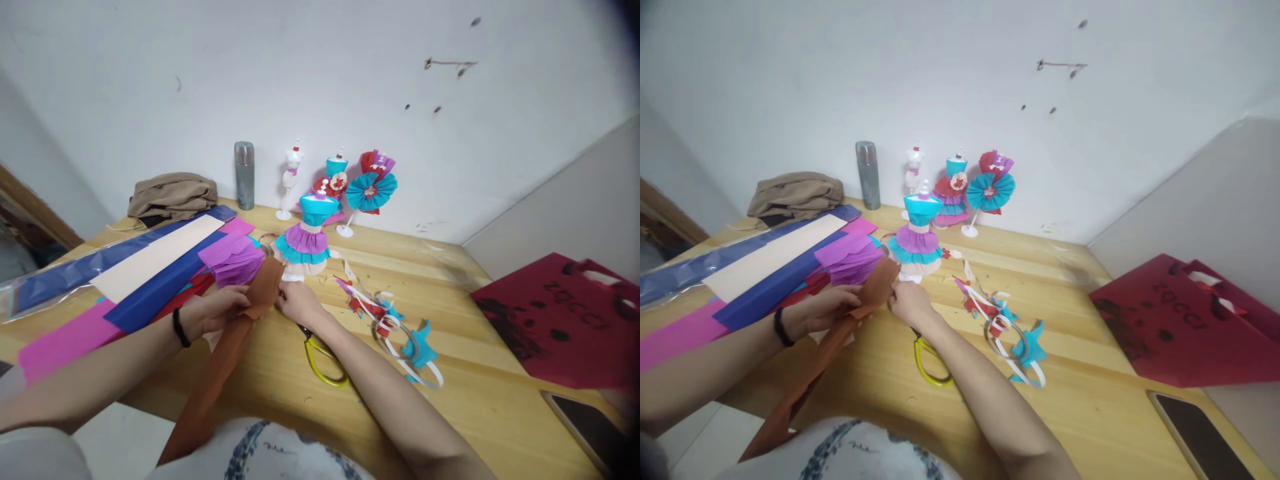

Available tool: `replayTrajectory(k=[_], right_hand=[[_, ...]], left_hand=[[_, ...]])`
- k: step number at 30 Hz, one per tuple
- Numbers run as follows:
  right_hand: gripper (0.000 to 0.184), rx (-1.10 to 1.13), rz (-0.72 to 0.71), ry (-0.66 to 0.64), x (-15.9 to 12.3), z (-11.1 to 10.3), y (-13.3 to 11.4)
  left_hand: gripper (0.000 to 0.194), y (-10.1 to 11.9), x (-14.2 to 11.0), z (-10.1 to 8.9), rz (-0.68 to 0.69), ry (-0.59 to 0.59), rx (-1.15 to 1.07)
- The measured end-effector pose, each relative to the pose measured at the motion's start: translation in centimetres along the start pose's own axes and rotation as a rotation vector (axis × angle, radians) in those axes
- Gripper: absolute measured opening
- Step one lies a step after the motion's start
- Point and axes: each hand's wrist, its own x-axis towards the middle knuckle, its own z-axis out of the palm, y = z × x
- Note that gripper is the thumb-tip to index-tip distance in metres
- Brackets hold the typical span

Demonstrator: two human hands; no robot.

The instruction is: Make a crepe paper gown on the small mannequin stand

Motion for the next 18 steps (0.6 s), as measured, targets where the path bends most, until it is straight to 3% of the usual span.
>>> replayTrajectory(k=[12,15,18], right_hand=[[0.031,-0.063,0.003,-0.152,-1.0,-2.0,0.8],[0.031,-0.075,-0.009,-0.168,-1.0,-2.1,0.7],[0.031,-0.091,-0.005,-0.176,-1.1,-2.1,0.4]], left_hand=[[0.025,0.3,0.2,0.9,-0.013,-0.021,-0.008],[0.027,0.9,-0.6,0.3,-0.017,0.034,0.041],[0.022,3.2,-1.9,-1.4,0.096,0.094,0.180]])
